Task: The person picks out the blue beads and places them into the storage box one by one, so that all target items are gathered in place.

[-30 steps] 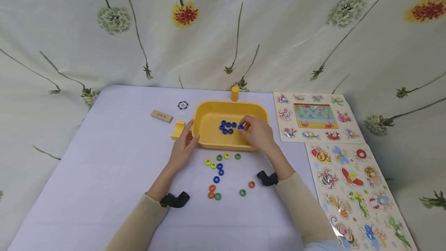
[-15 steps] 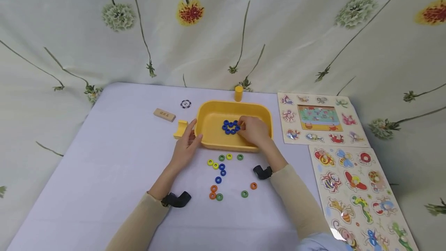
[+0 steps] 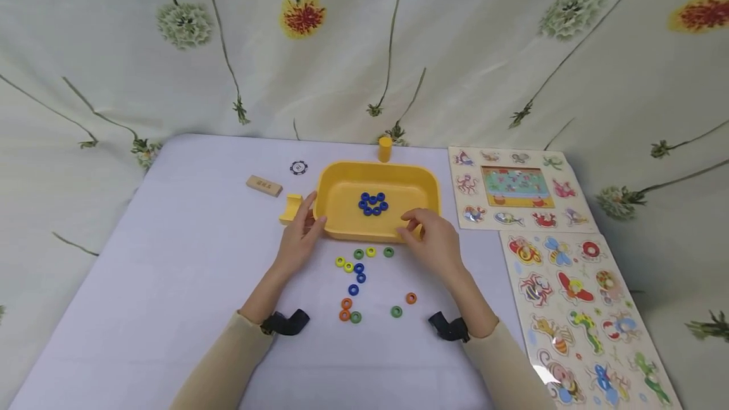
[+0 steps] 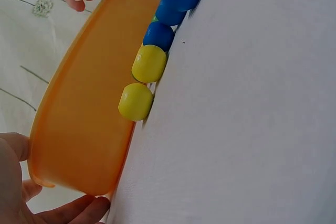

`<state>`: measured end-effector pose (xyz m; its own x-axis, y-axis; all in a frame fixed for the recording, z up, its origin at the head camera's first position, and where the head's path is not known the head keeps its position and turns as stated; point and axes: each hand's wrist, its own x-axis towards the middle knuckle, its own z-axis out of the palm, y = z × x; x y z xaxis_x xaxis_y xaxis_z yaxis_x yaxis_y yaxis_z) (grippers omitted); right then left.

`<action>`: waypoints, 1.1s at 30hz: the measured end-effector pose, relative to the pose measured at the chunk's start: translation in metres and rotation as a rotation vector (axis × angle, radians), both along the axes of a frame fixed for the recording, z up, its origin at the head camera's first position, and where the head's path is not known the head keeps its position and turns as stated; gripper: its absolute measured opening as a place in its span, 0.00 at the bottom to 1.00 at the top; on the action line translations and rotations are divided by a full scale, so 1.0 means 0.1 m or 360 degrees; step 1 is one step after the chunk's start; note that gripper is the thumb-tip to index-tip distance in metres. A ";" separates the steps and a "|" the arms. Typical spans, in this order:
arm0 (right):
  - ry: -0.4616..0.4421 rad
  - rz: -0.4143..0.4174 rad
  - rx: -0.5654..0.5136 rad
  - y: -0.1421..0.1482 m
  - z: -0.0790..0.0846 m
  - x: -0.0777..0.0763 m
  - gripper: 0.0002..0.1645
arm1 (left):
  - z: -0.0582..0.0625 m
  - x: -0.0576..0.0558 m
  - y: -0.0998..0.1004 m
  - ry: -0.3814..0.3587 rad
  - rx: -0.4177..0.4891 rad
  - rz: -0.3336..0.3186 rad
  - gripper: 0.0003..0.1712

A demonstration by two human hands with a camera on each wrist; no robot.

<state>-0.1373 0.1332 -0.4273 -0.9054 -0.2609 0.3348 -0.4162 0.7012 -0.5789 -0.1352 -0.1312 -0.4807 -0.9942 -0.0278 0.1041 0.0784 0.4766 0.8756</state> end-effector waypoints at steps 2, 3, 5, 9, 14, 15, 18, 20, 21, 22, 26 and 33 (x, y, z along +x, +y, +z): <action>0.0009 0.0048 -0.0039 -0.01 -0.03 0.08 0.12 | 0.00 0.00 -0.01 0.0001 -0.0005 0.0001 0.33; 0.0015 0.0079 -0.0058 -0.03 -0.04 0.12 0.12 | 0.00 0.00 -0.01 0.0000 -0.0007 -0.0001 0.33; 0.0020 0.0150 -0.0093 -0.08 -0.06 0.18 0.11 | 0.01 0.00 -0.02 -0.0003 -0.0008 -0.0002 0.33; 0.0009 0.0274 -0.0140 -0.20 -0.09 0.26 0.11 | 0.02 0.00 -0.02 -0.0012 -0.0006 0.0004 0.33; -0.0088 0.0316 -0.0070 -0.29 -0.18 0.32 0.12 | 0.02 0.00 -0.01 -0.0009 0.0005 0.0014 0.33; -0.0107 0.0316 -0.0049 -0.31 -0.20 0.33 0.12 | 0.02 0.00 -0.01 -0.0008 0.0010 0.0012 0.33; -0.0151 0.0318 0.0012 -0.34 -0.26 0.36 0.11 | 0.02 0.00 -0.01 -0.0005 0.0020 0.0007 0.33; -0.0171 0.0325 0.0048 -0.37 -0.29 0.38 0.11 | 0.02 0.00 0.00 0.0000 0.0017 -0.0002 0.33; -0.0185 0.0330 0.0066 -0.38 -0.31 0.39 0.11 | 0.02 -0.01 0.00 0.0000 0.0014 -0.0003 0.33; -0.0194 0.0336 0.0087 -0.39 -0.34 0.40 0.11 | 0.02 -0.01 0.00 0.0003 0.0011 -0.0006 0.33; -0.0214 0.0349 0.0196 -0.44 -0.45 0.43 0.11 | 0.01 -0.01 0.00 0.0010 0.0001 -0.0010 0.33; -0.0206 0.0336 0.0283 -0.48 -0.56 0.45 0.10 | 0.02 0.00 0.01 -0.0008 0.0003 0.0000 0.33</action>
<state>-0.0921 0.0857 -0.4837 -0.8572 -0.4919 0.1526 -0.4942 0.7023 -0.5124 -0.1351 -0.1303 -0.4790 -0.9947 -0.0279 0.0990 0.0740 0.4752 0.8768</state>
